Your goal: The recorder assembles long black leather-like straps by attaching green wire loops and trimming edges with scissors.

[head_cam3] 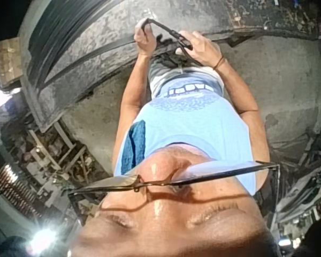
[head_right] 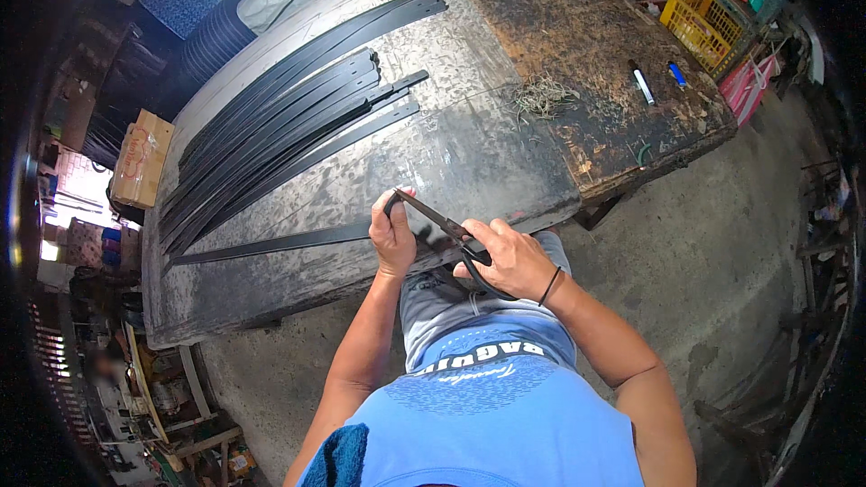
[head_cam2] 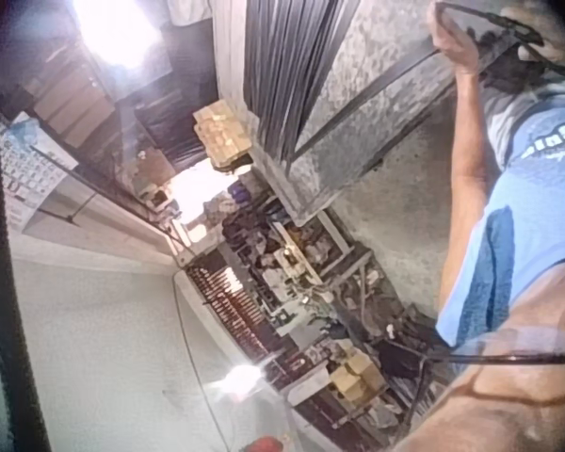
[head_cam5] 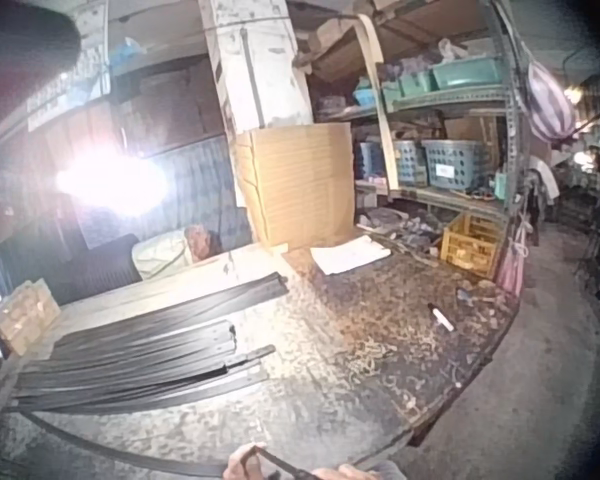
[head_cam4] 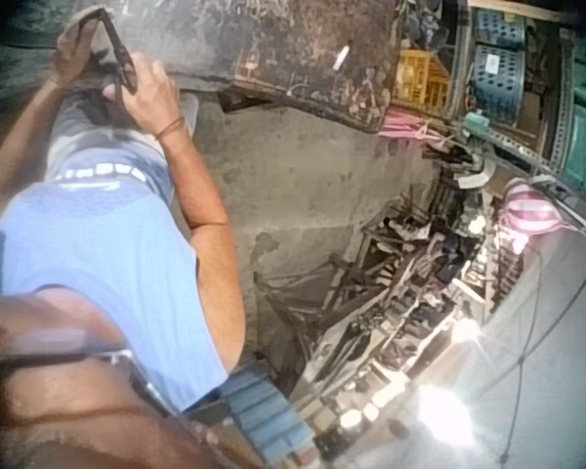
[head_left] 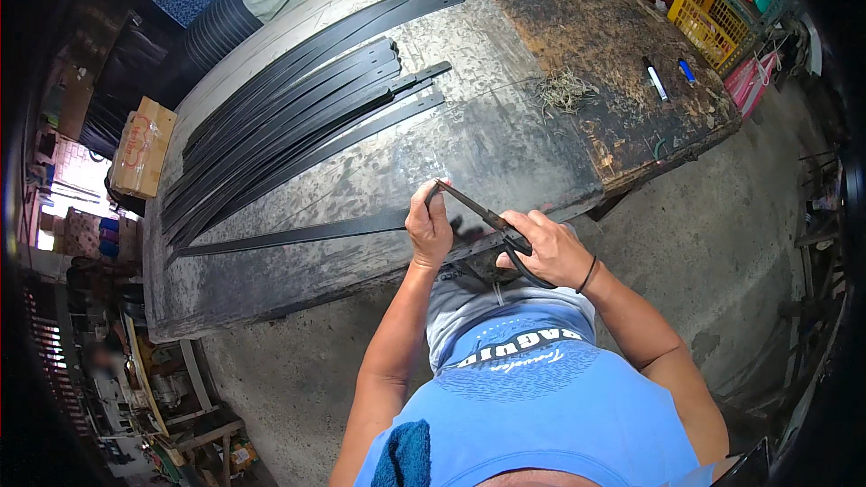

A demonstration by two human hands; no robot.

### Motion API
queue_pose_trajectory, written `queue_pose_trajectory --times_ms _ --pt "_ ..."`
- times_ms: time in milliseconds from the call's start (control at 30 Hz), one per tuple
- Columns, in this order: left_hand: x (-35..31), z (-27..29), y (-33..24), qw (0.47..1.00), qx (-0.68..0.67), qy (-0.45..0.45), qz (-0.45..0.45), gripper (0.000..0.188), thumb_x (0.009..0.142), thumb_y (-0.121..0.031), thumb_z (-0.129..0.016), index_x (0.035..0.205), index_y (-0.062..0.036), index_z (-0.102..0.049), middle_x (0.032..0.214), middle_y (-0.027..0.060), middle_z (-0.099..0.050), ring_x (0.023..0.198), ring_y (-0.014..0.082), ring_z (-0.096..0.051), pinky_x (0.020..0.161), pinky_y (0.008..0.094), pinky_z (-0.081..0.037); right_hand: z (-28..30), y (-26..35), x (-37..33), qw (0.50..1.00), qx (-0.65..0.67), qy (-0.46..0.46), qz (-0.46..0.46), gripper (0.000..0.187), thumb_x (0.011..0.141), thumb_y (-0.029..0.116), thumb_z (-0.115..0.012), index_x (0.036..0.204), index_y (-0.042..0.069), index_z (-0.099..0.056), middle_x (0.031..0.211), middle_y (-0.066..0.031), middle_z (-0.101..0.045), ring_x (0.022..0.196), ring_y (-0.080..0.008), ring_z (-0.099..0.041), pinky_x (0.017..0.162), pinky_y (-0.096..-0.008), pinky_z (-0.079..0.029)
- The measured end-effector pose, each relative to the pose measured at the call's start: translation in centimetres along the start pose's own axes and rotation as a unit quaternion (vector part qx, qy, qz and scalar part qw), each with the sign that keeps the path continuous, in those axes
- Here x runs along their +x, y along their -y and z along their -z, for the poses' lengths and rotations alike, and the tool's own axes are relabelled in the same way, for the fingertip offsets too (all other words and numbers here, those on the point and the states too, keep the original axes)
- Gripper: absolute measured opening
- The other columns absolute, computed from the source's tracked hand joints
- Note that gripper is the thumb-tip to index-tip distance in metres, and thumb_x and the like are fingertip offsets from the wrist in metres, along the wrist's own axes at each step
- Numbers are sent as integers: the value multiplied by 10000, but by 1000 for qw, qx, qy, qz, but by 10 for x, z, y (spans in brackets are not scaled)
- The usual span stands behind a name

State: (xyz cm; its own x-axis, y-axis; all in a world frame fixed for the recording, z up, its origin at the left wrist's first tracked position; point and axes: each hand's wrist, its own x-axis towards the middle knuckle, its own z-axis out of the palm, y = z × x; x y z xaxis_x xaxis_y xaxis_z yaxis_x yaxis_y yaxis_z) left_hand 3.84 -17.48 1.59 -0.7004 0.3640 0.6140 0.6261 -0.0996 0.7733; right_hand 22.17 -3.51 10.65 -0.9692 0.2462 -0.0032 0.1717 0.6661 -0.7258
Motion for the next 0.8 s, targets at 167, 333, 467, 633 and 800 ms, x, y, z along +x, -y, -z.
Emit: queue_pose_trajectory --times_ms 167,333,467,633,800 --pt "-1 -2 1 1000 6 7 -10 199 989 -49 -517 1179 -2 -553 1058 157 -689 972 237 -679 863 334 -523 -3 -2 -3 1000 -14 -17 16 700 801 548 -696 1319 124 -489 938 -221 -575 810 -448 -624 688 -517 -509" --pt "-2 -2 1 999 24 17 -24 210 986 -38 -515 1190 1 -553 1054 157 -691 964 237 -681 860 338 -525 -2 4 -6 999 -39 -15 -5 688 806 520 -702 1321 118 -485 919 -217 -575 796 -451 -624 672 -518 -512" --pt "-1 -2 0 998 53 30 -27 203 997 -52 -499 1189 -2 -543 1039 145 -686 961 221 -674 870 334 -518 -7 -2 -8 999 -21 -28 4 673 798 491 -720 1305 108 -496 885 -213 -584 803 -447 -627 660 -501 -516" --pt "3 -4 -5 999 35 28 -10 191 1015 -76 -473 1181 0 -533 1023 125 -675 950 197 -661 888 334 -507 -5 -9 -3 997 29 -73 -9 641 801 455 -738 1280 92 -514 891 -214 -597 829 -430 -625 694 -482 -504" --pt "4 -1 -4 997 -52 6 52 208 1034 -152 -463 1129 17 -536 955 107 -661 880 186 -651 863 340 -512 -2 -13 -1 994 69 -82 -2 640 795 426 -759 1261 59 -519 866 -166 -573 778 -337 -583 715 -416 -478"
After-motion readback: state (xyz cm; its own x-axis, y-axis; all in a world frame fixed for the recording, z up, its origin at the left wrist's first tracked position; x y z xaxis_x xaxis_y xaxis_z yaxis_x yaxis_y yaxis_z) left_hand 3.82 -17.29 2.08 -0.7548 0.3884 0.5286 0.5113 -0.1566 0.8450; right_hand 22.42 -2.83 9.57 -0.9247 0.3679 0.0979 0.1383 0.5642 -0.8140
